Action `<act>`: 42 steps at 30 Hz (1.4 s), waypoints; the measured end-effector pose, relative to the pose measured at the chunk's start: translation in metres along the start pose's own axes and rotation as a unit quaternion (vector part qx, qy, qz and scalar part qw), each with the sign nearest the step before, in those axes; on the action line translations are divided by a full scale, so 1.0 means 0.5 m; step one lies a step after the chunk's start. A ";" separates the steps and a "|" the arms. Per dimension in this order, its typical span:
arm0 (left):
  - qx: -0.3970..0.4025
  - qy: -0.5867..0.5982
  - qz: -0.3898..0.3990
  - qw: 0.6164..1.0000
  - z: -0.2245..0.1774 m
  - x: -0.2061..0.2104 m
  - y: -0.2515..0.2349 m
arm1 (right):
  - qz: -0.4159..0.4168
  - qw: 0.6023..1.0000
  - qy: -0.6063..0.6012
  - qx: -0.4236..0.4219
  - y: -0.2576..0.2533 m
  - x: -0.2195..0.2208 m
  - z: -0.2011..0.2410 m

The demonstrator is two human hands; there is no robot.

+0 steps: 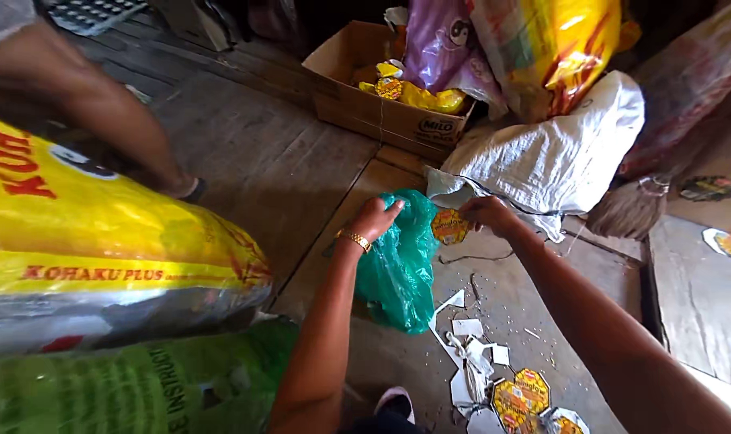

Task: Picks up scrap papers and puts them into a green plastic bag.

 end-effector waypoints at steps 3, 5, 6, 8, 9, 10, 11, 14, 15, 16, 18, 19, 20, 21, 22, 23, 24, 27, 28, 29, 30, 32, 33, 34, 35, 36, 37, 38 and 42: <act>-0.025 0.003 0.015 1.000 -0.001 -0.025 -0.005 | -0.025 0.999 0.002 -0.033 -0.093 -0.008 0.137; -0.032 -0.004 0.025 0.999 -0.003 -0.034 -0.003 | -0.078 0.993 -0.070 -0.060 -0.150 -0.018 0.251; -0.032 -0.012 0.028 0.999 -0.003 -0.036 -0.003 | -0.116 0.981 -0.141 -0.072 -0.177 -0.027 0.309; -0.035 -0.029 0.037 0.998 -0.002 -0.038 -0.003 | -0.134 0.949 -0.267 -0.100 -0.212 -0.045 0.408; -0.039 -0.031 0.041 0.998 -0.002 -0.040 -0.002 | -0.129 0.942 -0.291 -0.104 -0.216 -0.047 0.439; -0.043 -0.029 0.044 0.998 -0.003 -0.042 -0.003 | -0.119 0.945 -0.285 -0.104 -0.218 -0.047 0.452; -0.043 -0.024 0.045 0.998 -0.004 -0.040 -0.004 | -0.104 0.954 -0.259 -0.108 -0.214 -0.047 0.447; -0.032 -0.002 0.038 0.999 0.000 -0.029 -0.011 | -0.048 0.979 -0.156 -0.121 -0.174 -0.042 0.359; -0.027 0.003 0.032 0.999 0.006 -0.022 -0.012 | -0.026 0.984 -0.125 -0.120 -0.158 -0.040 0.309; -0.019 0.008 0.023 1.000 0.013 -0.013 -0.016 | -0.009 0.989 -0.100 -0.112 -0.144 -0.041 0.254; -0.027 0.022 0.025 0.999 -0.007 -0.010 -0.019 | 0.008 0.995 -0.064 -0.077 -0.114 -0.049 0.131; -0.030 0.027 0.027 0.999 -0.027 -0.009 -0.015 | 0.013 0.997 -0.049 -0.052 -0.092 -0.054 0.061; -0.025 0.024 0.029 0.999 -0.041 -0.004 -0.008 | 0.014 0.999 -0.035 -0.023 -0.060 -0.058 -0.017; -0.017 0.013 0.028 0.999 -0.050 0.005 -0.004 | 0.010 1.000 -0.016 0.008 -0.023 -0.065 -0.095; -0.004 0.002 0.026 1.000 -0.056 0.018 -0.005 | 0.003 0.999 0.013 0.040 0.015 -0.077 -0.175; 0.011 -0.008 0.025 1.000 -0.058 0.030 -0.011 | -0.003 0.996 0.046 0.074 0.053 -0.092 -0.253; 0.023 -0.018 0.020 0.999 -0.058 0.042 -0.021 | -0.010 0.991 0.080 0.108 0.093 -0.104 -0.332; 0.060 -0.042 0.020 0.997 -0.064 0.081 -0.051 | -0.013 0.965 0.157 0.210 0.245 -0.136 -0.550; 0.068 -0.051 0.022 0.996 -0.067 0.095 -0.061 | -0.012 0.951 0.169 0.257 0.308 -0.140 -0.605; 0.077 -0.058 0.022 0.995 -0.069 0.110 -0.072 | -0.013 0.936 0.179 0.302 0.372 -0.142 -0.654; 0.089 -0.059 0.020 0.994 -0.075 0.125 -0.085 | -0.012 0.922 0.189 0.338 0.430 -0.140 -0.699; 0.105 -0.057 0.027 0.993 -0.097 0.158 -0.095 | 0.003 0.894 0.232 0.384 0.533 -0.120 -0.775; 0.111 -0.058 0.033 0.992 -0.111 0.173 -0.093 | 0.016 0.884 0.259 0.389 0.574 -0.103 -0.807; 0.114 -0.056 0.044 0.991 -0.125 0.188 -0.087 | 0.006 0.890 0.263 0.374 0.610 -0.087 -0.832; 0.114 -0.053 0.055 0.991 -0.136 0.201 -0.081 | -0.027 0.901 0.247 0.355 0.641 -0.071 -0.846; 0.113 -0.050 0.066 0.990 -0.144 0.213 -0.077 | -0.049 0.904 0.239 0.351 0.664 -0.056 -0.844; 0.115 -0.048 0.073 0.989 -0.150 0.222 -0.075 | -0.065 0.897 0.238 0.366 0.678 -0.042 -0.829; 0.116 -0.048 0.080 0.989 -0.153 0.228 -0.074 | -0.081 0.888 0.239 0.384 0.685 -0.031 -0.803; 0.121 -0.041 0.081 0.988 -0.168 0.229 -0.066 | -0.113 0.883 0.248 0.381 0.695 -0.004 -0.776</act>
Point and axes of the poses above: each hand's wrist, its own y-axis away from the middle knuckle, its own x-axis out of the palm, z = x × y, the point moved 3 cm from there along -y, towards the middle knuckle, and after that the axes turned 11 degrees about -z, right-handed, at the moved point
